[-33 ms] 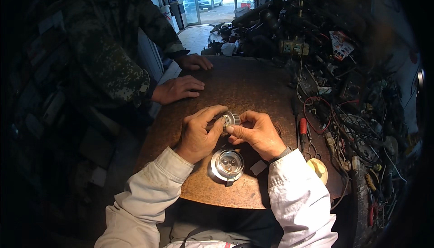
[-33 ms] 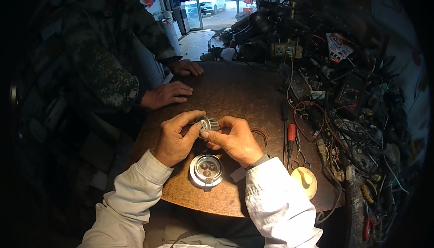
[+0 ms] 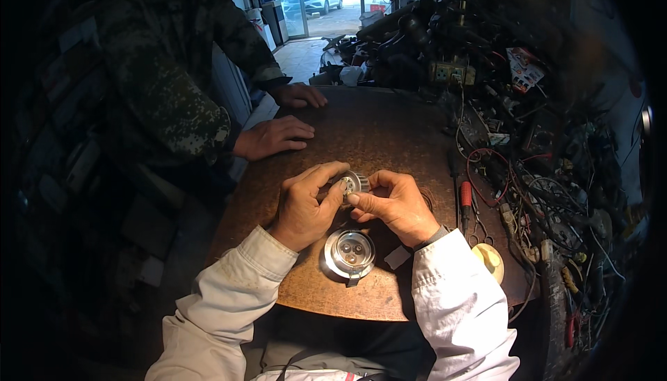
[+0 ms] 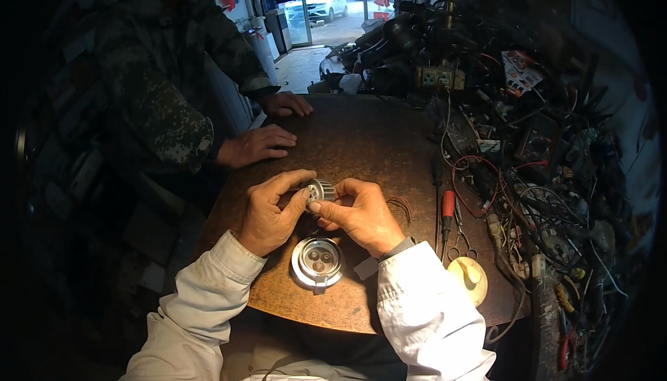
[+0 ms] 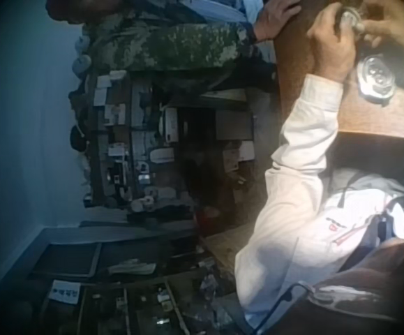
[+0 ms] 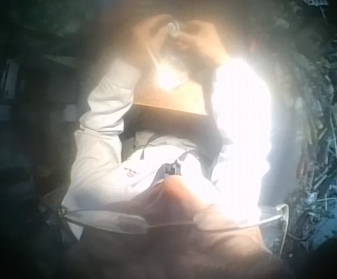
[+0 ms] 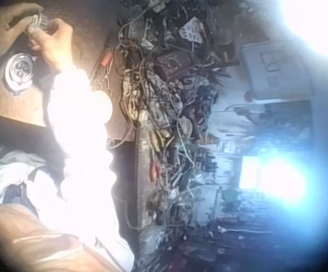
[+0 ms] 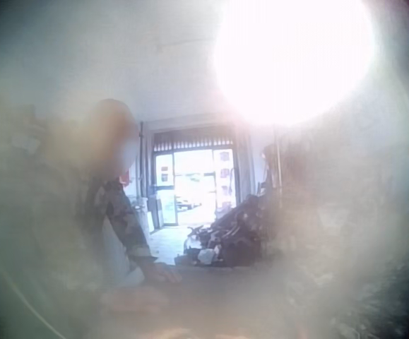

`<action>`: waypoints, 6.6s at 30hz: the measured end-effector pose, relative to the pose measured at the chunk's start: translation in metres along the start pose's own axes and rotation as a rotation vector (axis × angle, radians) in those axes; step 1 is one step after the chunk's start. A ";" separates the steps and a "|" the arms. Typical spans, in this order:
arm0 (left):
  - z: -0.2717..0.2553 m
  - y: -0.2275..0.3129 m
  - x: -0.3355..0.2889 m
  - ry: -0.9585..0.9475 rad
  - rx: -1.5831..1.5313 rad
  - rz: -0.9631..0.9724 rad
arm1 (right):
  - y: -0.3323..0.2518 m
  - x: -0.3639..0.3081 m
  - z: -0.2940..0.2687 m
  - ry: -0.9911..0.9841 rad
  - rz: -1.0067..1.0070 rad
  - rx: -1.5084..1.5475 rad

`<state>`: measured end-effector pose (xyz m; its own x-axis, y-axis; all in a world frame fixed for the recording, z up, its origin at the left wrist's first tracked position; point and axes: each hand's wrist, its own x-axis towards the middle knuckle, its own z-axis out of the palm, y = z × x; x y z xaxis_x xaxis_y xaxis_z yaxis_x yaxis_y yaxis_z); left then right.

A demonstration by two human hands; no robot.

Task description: The person handles a small circuit board and a cylindrical metal heat sink, connecting wires and inspecting the assembly. They repeatedly open and close the heat sink housing, adjust internal components, and place the parts on the workbench while another person stands nearby.

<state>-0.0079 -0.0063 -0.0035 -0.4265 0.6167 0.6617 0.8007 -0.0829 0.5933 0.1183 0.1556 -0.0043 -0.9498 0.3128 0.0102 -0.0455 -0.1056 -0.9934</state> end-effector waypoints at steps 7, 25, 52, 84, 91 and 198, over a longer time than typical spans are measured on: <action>-0.001 0.004 0.001 0.020 0.038 0.017 | 0.003 0.001 0.000 0.013 -0.038 -0.031; -0.001 -0.001 0.000 -0.014 -0.104 -0.109 | 0.001 -0.004 0.011 0.109 -0.186 -0.166; -0.007 0.009 0.006 0.009 -0.109 0.074 | -0.062 -0.036 -0.018 0.204 -0.486 -0.019; 0.032 0.100 -0.260 -0.610 -0.646 -0.305 | 0.153 -0.323 0.137 0.651 -0.086 0.640; 0.036 0.100 -0.263 -0.508 -0.578 -0.323 | 0.160 -0.321 0.136 0.603 -0.043 0.636; -0.083 0.017 -0.112 0.049 -0.207 -0.583 | 0.485 -0.220 -0.021 -0.399 0.540 -1.263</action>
<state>0.0187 -0.1420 -0.0290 -0.7919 0.5700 0.2189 0.3339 0.1040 0.9369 0.3114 0.0555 -0.4903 -0.7929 0.2018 -0.5749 0.4435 0.8382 -0.3175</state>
